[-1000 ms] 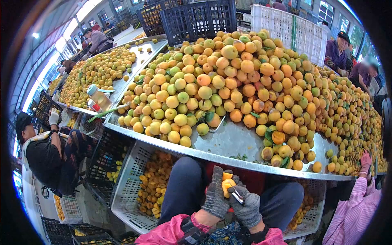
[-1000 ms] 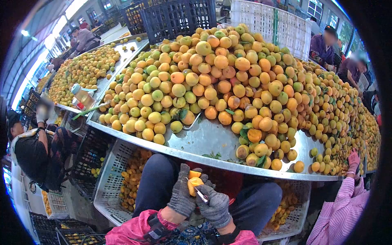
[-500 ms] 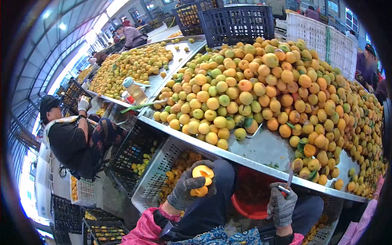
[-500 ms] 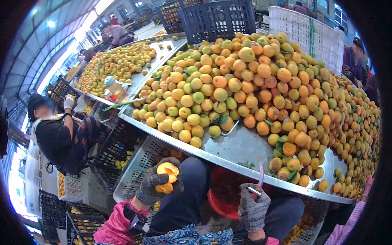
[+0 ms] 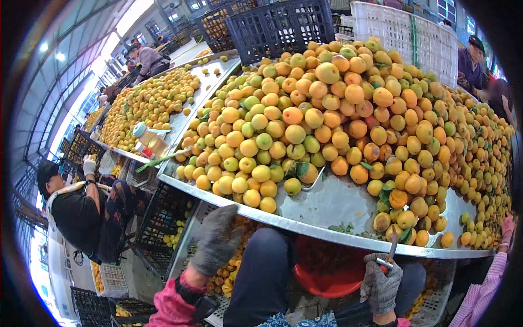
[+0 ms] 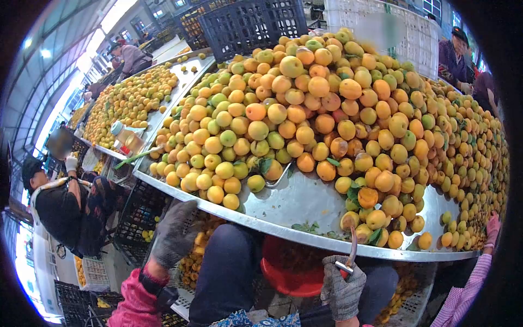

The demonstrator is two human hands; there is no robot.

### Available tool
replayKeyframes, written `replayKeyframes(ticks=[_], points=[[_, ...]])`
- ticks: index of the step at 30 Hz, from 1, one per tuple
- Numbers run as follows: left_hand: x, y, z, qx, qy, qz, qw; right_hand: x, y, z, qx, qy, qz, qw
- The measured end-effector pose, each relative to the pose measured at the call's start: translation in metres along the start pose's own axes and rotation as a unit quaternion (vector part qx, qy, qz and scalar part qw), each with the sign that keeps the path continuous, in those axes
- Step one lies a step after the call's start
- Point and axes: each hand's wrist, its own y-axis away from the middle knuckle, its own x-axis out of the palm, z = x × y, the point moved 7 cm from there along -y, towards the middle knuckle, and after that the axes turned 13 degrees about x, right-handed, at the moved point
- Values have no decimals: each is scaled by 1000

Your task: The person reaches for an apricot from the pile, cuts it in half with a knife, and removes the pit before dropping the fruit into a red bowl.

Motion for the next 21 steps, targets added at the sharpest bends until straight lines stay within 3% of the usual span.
replayKeyframes(ticks=[3, 5, 7, 9, 11, 12, 13, 15, 19, 21], points=[[44, -96, -55, 191, -21, 62, 979, -8, -12, -2, -57, 59, -51, 995], [89, -143, -68, 261, -82, 66, 959, -8, -13, 2, -28, 38, -61, 997], [138, -169, -53, 274, -143, 108, 945, -16, -16, 0, -25, 27, -98, 995], [160, -178, -48, 282, -203, 150, 925, -25, -16, -4, 4, 75, -77, 994], [166, -178, -35, 156, -171, 291, 928, -18, -15, -9, 42, 27, 29, 998], [159, -169, -28, 82, -129, 345, 926, -9, -11, 3, 8, -16, -12, 1000], [153, -156, -23, 80, -129, 346, 926, -10, -13, 2, 9, -16, -10, 1000], [137, -133, -33, 173, -72, 247, 951, -9, -15, 2, -25, 4, 10, 1000], [138, -129, -34, 170, -46, 259, 950, -7, -11, 3, 33, -3, 7, 999], [143, -123, -33, 217, -24, 231, 948, -10, -10, 3, 36, -17, 0, 999]])
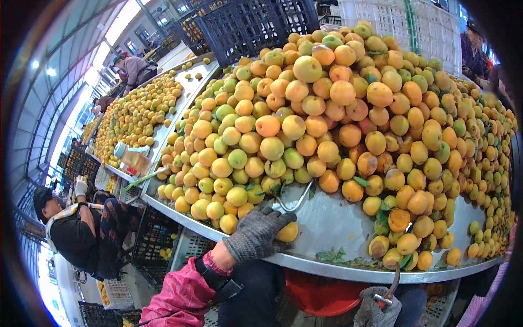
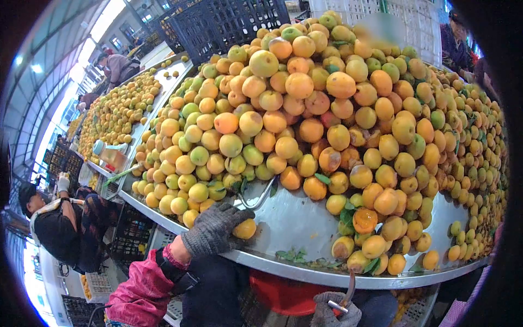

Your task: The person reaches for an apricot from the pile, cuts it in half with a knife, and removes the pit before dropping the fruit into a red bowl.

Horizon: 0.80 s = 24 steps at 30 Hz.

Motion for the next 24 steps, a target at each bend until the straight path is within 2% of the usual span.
replayKeyframes(ticks=[2, 4, 6, 7, 8, 10, 12, 14, 18, 19, 22, 23, 24], points=[[5, 4, 6, -30, 96, 0, 995, -1, 0, 0, 0, -19, -6, 1000], [-3, 5, -2, -10, 109, 14, 994, 1, 2, 1, 16, -30, 10, 999], [-4, 5, -8, 4, 209, -10, 978, 3, 0, 3, 26, -9, 16, 999], [-4, 4, -8, 25, 187, -72, 979, 4, -1, 3, 26, -5, 16, 1000], [4, 2, -3, 23, 188, -72, 979, 4, -1, 3, 28, -1, 15, 999], [1, 1, 20, -49, 189, -164, 967, 5, 0, 2, 39, -10, 22, 999], [3, -9, 28, -43, 171, -143, 974, 6, 0, 2, 45, -9, 32, 998], [16, -23, 32, -105, 47, 35, 993, 6, 1, 4, 47, -17, 28, 998], [34, -34, 40, -25, -14, 19, 999, 5, 1, 5, 41, -11, 21, 999], [31, -44, 41, -62, -25, 48, 997, 6, 2, 10, 24, -11, 22, 999], [29, -54, 34, -9, -53, 19, 998, 6, 3, 9, 31, -12, 38, 999], [24, -57, 28, -22, -75, 53, 995, 7, 4, 9, 22, -13, 37, 999], [22, -59, 29, -17, -81, 47, 995, 7, 4, 10, 12, -16, 35, 999]])
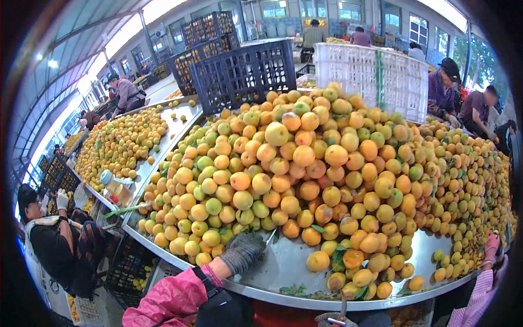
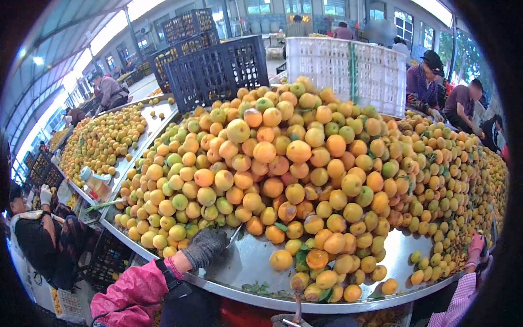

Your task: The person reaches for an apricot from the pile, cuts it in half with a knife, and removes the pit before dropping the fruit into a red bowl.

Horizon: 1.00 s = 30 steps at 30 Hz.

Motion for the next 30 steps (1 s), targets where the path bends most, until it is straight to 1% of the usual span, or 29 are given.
replayKeyframes(ticks=[2, 3, 4, 6, 7, 10, 14, 16, 17, 19, 20, 22, 23, 24, 26, 27, 29, 30], points=[[10, 3, 1, 41, 18, -31, 999, 1, 2, -4, 4, -12, 18, 1000], [14, 3, 3, 8, 16, -4, 1000, -1, 4, -5, 8, -12, 18, 1000], [13, 4, 2, 4, 16, 1, 1000, 0, 4, -3, 0, -8, 21, 1000], [5, 9, 0, -8, 45, -17, 999, 2, 6, 0, -13, -4, 28, 1000], [0, 9, -4, 31, 34, -44, 998, 1, 7, 0, -11, 3, 22, 1000], [0, 8, -6, 13, 37, -17, 999, -4, 9, 1, -10, -16, 31, 999], [3, 7, -2, 2, 38, -2, 999, -9, 5, -4, -7, -36, 29, 999], [11, 5, 2, 26, 40, 34, 998, -9, 5, -3, -3, -45, 28, 999], [11, 9, 4, 25, 41, 39, 998, -10, 6, -3, 2, -50, 28, 998], [-2, 23, 2, 72, 110, -39, 991, -11, 7, -3, 14, -43, 28, 999], [-1, 30, 3, 69, 110, -31, 991, -12, 8, -2, 20, -34, 25, 999], [10, 44, 12, -15, 18, 43, 999, -12, 8, -1, 34, -37, 35, 998], [9, 46, 10, -15, -11, 45, 999, -11, 8, 1, 36, -27, 32, 998], [8, 44, 8, -15, -8, 46, 999, -10, 8, 2, 37, -18, 28, 999], [6, 41, 13, -115, 33, 76, 990, -7, 6, 0, 45, -19, 27, 998], [5, 40, 14, -112, 37, 72, 990, -8, 6, 1, 47, -24, 22, 998], [4, 38, 9, -52, 57, 56, 995, -7, 6, 3, 48, -21, 12, 999], [7, 36, 11, -51, 58, 55, 995, -6, 5, 2, 52, -21, 11, 998]])
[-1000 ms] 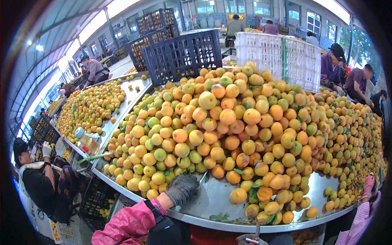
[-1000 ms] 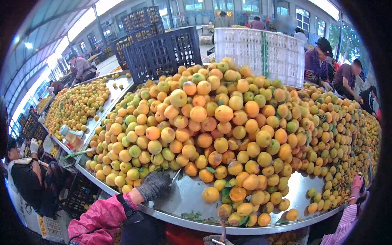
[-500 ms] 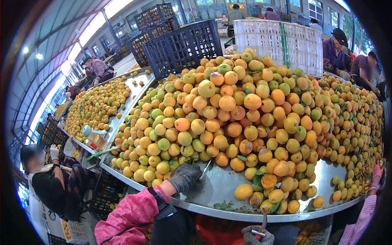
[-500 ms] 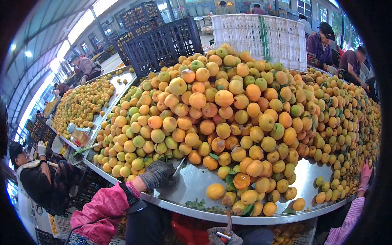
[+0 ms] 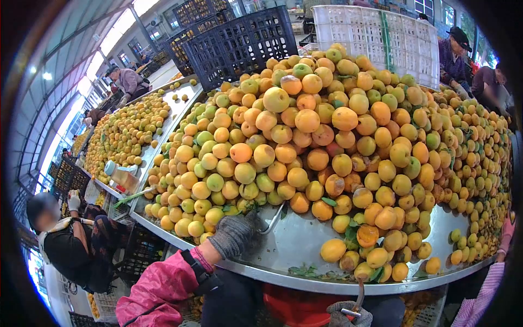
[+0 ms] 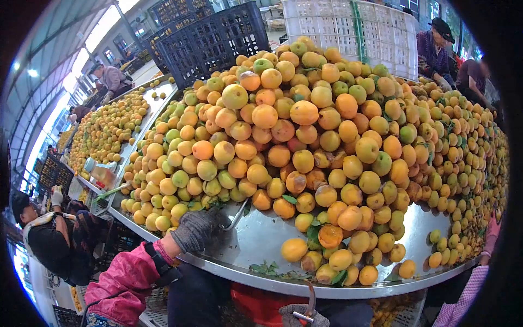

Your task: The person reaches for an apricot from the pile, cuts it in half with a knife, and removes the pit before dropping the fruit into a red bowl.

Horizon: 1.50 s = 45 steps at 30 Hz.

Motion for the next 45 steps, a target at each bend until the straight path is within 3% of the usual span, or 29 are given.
replayKeyframes(ticks=[3, 5, 9, 15, 17, 20, 24, 26, 36, 39, 41, 42, 44, 45], points=[[-1, -5, 1, 14, 18, -18, 1000, 0, -2, -4, -28, -1, 15, 1000], [-4, -9, -3, 24, 28, 30, 999, -2, -1, -2, -52, -8, 20, 998], [-16, -12, -7, 20, 22, 42, 999, -4, 1, -3, -52, 1, 25, 998], [-14, -11, -9, 80, 0, -25, 996, -9, 7, -2, -30, -15, 17, 999], [-19, -14, -13, 67, 24, 30, 997, -11, 8, -1, -31, -20, 17, 999], [-16, -19, -12, 24, 27, 41, 999, -10, 11, 2, -43, -23, 20, 999], [-8, -17, -6, 45, 39, 24, 998, -9, 12, 0, -57, -25, 25, 998], [-6, -20, -8, 33, 32, 66, 997, -10, 12, 1, -60, -18, 23, 998], [-12, -22, -14, 73, 15, 22, 997, -13, 12, 2, -52, -13, 12, 999], [-30, -22, -24, 24, -32, 92, 995, -13, 9, 1, -55, -7, 7, 998], [-60, -20, -26, 6, -29, -37, 999, -12, 8, -1, -57, -8, 8, 998], [-66, -23, -26, 4, -28, -37, 999, -10, 7, -1, -60, -14, 17, 998], [-103, -33, -35, 49, -11, -240, 970, -9, 5, 0, -64, -19, 25, 997], [-107, -45, -36, 49, -11, -241, 969, -9, 3, -1, -65, -12, 26, 997]])
